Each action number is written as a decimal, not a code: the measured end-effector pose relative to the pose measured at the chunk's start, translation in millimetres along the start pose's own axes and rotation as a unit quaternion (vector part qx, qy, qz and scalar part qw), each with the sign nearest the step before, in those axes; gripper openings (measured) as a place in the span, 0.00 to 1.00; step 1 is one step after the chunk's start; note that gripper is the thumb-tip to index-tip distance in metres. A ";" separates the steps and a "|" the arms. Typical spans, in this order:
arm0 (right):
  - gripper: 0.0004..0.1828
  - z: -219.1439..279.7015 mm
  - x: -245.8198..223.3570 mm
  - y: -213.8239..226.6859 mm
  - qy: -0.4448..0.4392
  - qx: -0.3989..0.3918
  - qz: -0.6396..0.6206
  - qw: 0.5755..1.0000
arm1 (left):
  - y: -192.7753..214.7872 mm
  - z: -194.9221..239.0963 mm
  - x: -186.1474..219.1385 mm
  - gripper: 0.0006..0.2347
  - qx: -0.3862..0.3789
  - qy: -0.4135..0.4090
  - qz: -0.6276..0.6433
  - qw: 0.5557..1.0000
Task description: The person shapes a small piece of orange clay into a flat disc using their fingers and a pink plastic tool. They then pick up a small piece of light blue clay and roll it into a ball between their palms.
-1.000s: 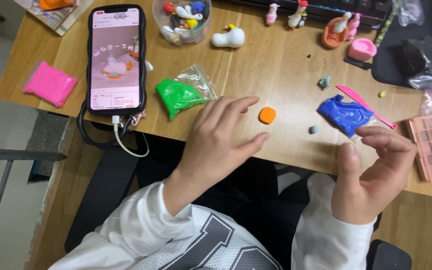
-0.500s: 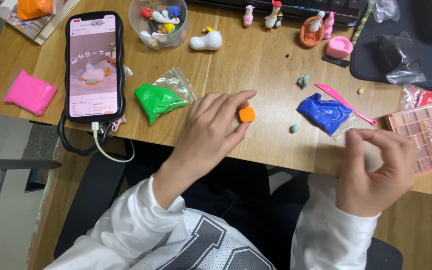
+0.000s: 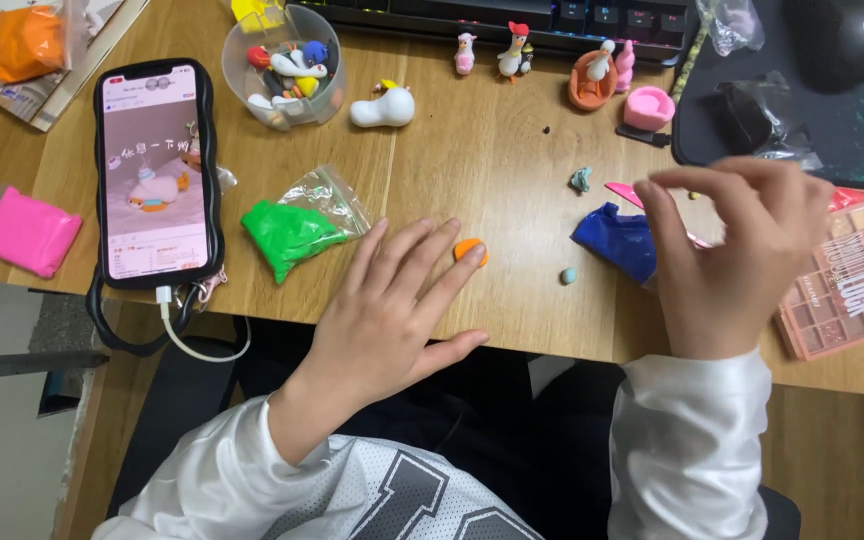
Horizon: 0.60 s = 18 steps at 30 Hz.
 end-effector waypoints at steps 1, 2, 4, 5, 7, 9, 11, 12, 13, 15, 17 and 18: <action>0.07 -3.6 0.0 -7.0 0.024 -0.011 0.028 0.999 | 0.1 -0.7 -0.6 0.25 0.001 0.004 0.017 1.000; 0.07 -7.0 -1.4 -9.5 0.024 -0.011 0.030 0.999 | 1.6 -2.4 -0.9 0.25 0.002 0.003 0.018 1.000; 0.07 -9.6 -3.1 -25.0 0.023 -0.074 0.071 0.995 | 2.6 -3.2 -7.1 0.27 -0.007 0.049 0.073 0.996; 0.07 -10.1 -4.9 -26.8 0.023 -0.076 0.069 0.994 | 2.7 -3.0 -7.7 0.27 -0.009 0.051 0.073 0.996; 0.06 -10.6 -9.7 -33.7 0.026 -0.096 0.048 0.994 | 5.5 -2.7 -13.8 0.28 0.010 0.088 0.135 0.987; 0.07 -14.7 -11.7 -38.5 0.037 -0.090 0.048 0.994 | 7.8 -3.0 -16.8 0.25 0.037 0.104 0.174 0.979; 0.08 -15.1 -9.5 -41.0 0.048 -0.085 0.050 0.994 | 10.5 -1.2 -19.7 0.23 0.064 0.120 0.214 0.967; 0.06 -14.5 -4.3 -40.6 0.042 -0.075 0.065 0.994 | 11.9 0.6 -21.6 0.22 0.077 0.130 0.235 0.960; 0.05 -14.0 1.2 -39.7 0.036 -0.066 0.081 0.994 | 12.8 2.2 -23.3 0.21 0.091 0.139 0.256 0.952; 0.06 -12.6 4.5 -34.3 0.019 -0.050 0.067 0.996 | 18.9 4.9 -28.7 0.18 0.107 0.164 0.301 0.933; 0.10 -10.7 7.1 -28.6 0.002 -0.032 0.054 0.998 | 27.7 5.3 -30.8 0.15 0.124 0.189 0.344 0.911; 0.11 -9.5 6.9 -26.7 -0.002 -0.030 0.042 0.999 | 32.8 4.2 -29.8 0.13 0.127 0.199 0.380 0.894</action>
Point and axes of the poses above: each hand's wrist, its own z-axis away from the middle knuckle, its own y-axis out of the back of the hand, x = y × z, the point moved 8 cm from there along -z, towards the middle knuckle, and after that the axes turned 8 degrees about x, right-handed, at the moved point
